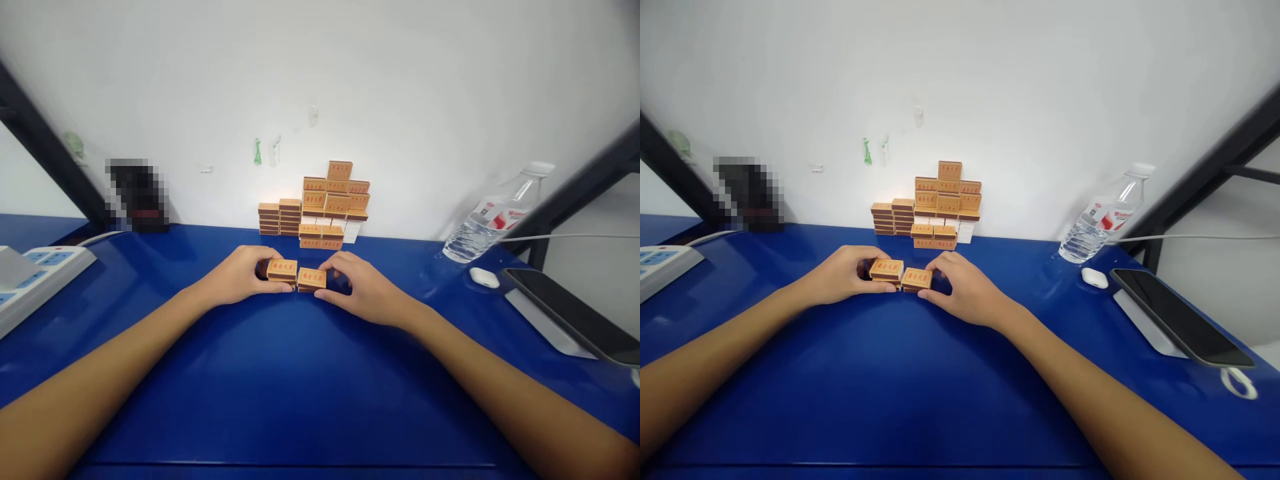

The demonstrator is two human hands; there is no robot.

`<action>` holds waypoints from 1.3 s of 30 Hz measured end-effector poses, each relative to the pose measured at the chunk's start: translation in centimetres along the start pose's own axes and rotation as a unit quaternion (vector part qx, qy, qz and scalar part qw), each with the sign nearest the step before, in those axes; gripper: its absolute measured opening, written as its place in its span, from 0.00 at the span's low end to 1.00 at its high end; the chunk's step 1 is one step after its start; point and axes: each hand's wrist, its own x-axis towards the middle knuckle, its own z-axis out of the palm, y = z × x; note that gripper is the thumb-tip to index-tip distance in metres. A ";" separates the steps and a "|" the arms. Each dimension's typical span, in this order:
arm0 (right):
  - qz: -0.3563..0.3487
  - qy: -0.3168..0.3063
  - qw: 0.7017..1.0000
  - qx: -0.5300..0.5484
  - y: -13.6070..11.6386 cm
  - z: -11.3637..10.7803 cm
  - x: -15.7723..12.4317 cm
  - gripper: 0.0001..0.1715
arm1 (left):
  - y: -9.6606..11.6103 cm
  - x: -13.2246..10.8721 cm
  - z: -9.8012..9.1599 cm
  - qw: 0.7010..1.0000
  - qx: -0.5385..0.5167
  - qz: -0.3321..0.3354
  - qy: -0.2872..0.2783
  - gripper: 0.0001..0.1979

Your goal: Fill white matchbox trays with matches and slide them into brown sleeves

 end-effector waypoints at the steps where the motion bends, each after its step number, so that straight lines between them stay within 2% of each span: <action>1: 0.001 0.001 1.000 0.001 -0.1 0.0 0.0 0.15 | 0.0 0.0 0.1 1.000 -0.007 0.000 0.004 0.25; 12: 0.009 -0.003 1.000 -0.005 -0.7 -0.1 0.0 0.16 | 0.9 -0.1 0.7 0.999 -0.043 0.014 0.001 0.27; 20: -0.022 0.007 1.000 -0.010 0.0 0.2 -0.1 0.19 | 1.8 -0.4 0.9 0.998 0.020 0.037 0.036 0.24; 29: -0.017 0.012 1.000 -0.001 -0.3 -0.3 -0.2 0.18 | 1.7 -0.4 0.9 0.997 -0.001 0.029 0.065 0.23; 32: -0.010 0.005 1.000 -0.003 -0.2 -0.4 -0.2 0.20 | 1.6 -0.4 0.8 0.998 0.010 0.026 0.053 0.25; 36: -0.009 0.001 1.000 -0.004 0.2 -0.1 -0.2 0.28 | 1.5 -0.4 0.8 0.999 0.022 0.027 0.036 0.26; 39: -0.026 0.022 0.999 -0.003 -0.1 0.2 -0.2 0.26 | 1.7 -0.4 0.8 0.998 0.026 0.034 0.038 0.25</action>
